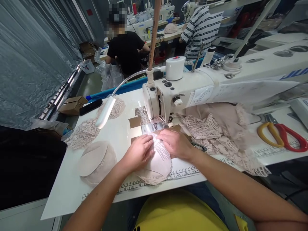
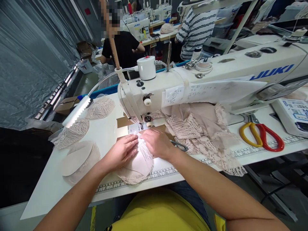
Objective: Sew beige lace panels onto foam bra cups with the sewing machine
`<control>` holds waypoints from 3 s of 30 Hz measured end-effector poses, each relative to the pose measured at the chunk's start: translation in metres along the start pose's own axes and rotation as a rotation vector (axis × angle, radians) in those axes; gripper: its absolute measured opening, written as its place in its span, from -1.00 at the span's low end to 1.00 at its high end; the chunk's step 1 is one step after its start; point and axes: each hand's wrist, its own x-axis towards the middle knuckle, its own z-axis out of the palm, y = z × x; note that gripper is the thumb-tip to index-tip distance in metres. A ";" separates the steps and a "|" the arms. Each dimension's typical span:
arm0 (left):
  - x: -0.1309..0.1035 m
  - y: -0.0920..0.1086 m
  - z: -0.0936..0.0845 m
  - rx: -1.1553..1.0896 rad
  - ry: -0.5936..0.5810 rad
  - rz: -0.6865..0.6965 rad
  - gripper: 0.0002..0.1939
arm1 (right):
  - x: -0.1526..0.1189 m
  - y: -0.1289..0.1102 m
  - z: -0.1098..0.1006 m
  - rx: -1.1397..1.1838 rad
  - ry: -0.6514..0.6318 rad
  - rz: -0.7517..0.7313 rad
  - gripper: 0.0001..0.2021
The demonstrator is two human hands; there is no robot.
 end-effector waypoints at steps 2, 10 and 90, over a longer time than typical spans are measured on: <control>0.009 0.003 0.002 0.007 -0.034 0.096 -0.66 | 0.002 -0.001 -0.002 -0.126 -0.094 0.049 -0.62; 0.017 0.000 0.000 0.159 -0.104 -0.023 -0.54 | 0.006 -0.011 -0.006 -0.386 -0.269 0.173 -0.65; 0.000 -0.010 0.014 0.253 -0.034 0.283 -0.67 | -0.044 -0.022 -0.008 -0.276 -0.129 0.015 -0.68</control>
